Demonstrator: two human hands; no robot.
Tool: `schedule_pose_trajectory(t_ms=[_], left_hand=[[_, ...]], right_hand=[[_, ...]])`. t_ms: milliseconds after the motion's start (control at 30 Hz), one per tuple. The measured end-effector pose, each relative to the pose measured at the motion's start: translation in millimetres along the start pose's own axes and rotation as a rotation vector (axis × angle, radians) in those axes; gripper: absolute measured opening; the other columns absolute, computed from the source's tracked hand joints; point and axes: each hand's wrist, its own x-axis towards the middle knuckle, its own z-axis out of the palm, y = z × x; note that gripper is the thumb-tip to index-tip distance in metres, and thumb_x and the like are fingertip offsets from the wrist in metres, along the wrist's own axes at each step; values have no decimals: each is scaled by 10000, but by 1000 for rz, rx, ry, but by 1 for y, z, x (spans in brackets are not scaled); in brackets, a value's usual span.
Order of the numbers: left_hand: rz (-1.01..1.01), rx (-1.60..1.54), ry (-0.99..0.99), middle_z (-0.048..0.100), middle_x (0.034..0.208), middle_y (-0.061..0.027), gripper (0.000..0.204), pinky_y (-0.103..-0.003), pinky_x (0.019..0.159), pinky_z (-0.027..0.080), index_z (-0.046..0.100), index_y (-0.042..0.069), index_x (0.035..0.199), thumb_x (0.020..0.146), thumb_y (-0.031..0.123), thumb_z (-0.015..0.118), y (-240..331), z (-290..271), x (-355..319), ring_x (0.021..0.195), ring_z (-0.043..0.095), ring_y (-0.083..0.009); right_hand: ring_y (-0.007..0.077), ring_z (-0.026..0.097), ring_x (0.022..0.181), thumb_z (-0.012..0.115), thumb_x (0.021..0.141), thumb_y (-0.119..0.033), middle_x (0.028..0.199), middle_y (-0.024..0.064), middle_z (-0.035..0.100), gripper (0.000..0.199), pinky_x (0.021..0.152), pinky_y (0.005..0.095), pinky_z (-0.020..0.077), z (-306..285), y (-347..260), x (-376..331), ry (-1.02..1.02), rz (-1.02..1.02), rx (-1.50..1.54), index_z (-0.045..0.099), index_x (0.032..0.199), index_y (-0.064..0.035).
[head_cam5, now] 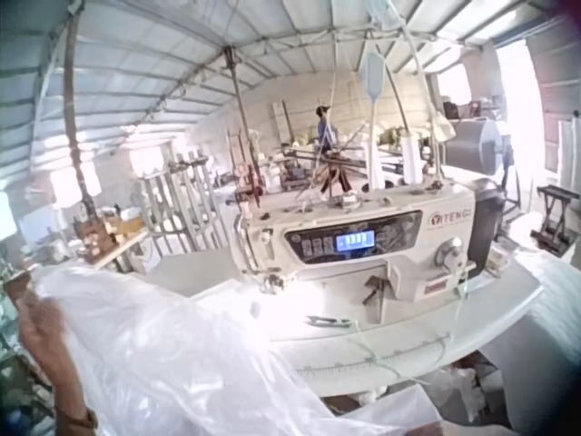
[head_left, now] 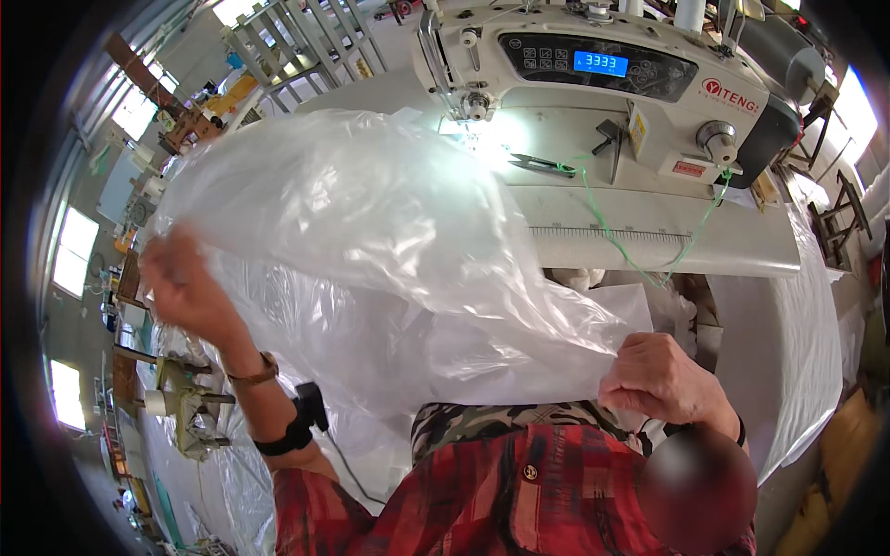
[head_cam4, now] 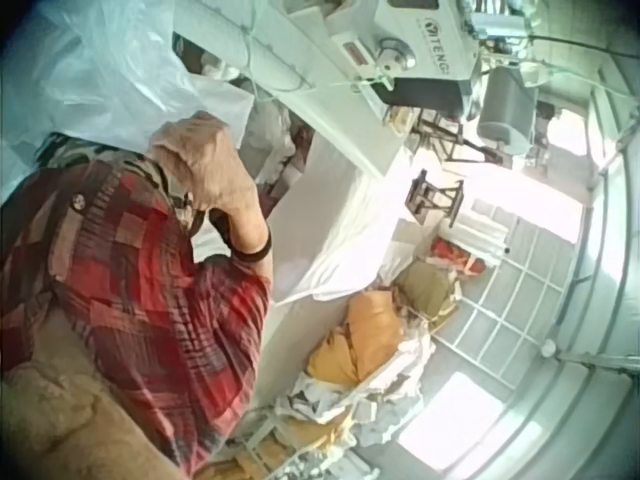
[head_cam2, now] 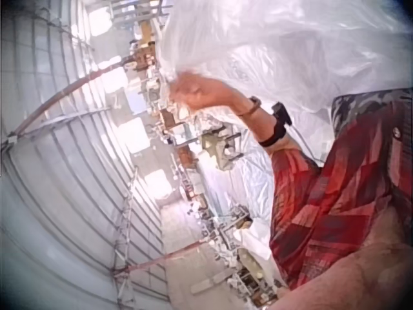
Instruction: The recorder is using an industrial sewing machine to sew together large white plastic or fabric sheets.
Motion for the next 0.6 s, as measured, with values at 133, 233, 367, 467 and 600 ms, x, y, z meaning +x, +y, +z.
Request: schedule_pose_trajectory(t_ms=[133, 233, 367, 467, 600], left_hand=[[-149, 119, -828, 692, 912, -184, 214, -331, 715, 514, 644, -21, 1061, 855, -21, 586, -26, 19, -62, 815, 674, -242], [-270, 60, -885, 691, 863, -174, 188, -304, 678, 506, 649, 10, 1037, 852, 6, 614, -32, 17, -89, 725, 657, -200], [-466, 1, -926, 675, 803, -145, 161, -293, 644, 494, 655, 7, 1009, 856, 52, 633, -22, 16, -100, 635, 603, -173], [-470, 120, -976, 668, 787, -130, 156, -295, 632, 485, 661, -2, 992, 857, 75, 640, -13, 17, -101, 631, 594, -169], [-426, 71, -953, 659, 762, -120, 158, -293, 620, 477, 664, -6, 984, 859, 88, 644, -8, 17, -102, 624, 587, -166]], right_hand=[[288, 609, 603, 694, 876, -190, 619, 44, 618, 127, 603, 386, 472, 22, 23, -12, -106, 372, -9, 657, 839, -73], [319, 624, 609, 621, 934, -271, 625, 92, 620, 198, 568, 404, 466, 32, 33, -25, -222, 465, -75, 626, 877, -82], [326, 639, 678, 583, 949, -300, 693, 116, 647, 228, 618, 406, 483, 33, 28, -30, -382, 602, 51, 645, 911, -84], [309, 649, 741, 627, 916, -247, 766, 119, 660, 173, 669, 401, 492, 26, 10, -17, -442, 547, -170, 663, 932, -79], [300, 620, 746, 756, 776, -98, 820, 54, 642, 167, 703, 416, 493, 9, -8, 15, -88, 88, -121, 650, 892, -41]])
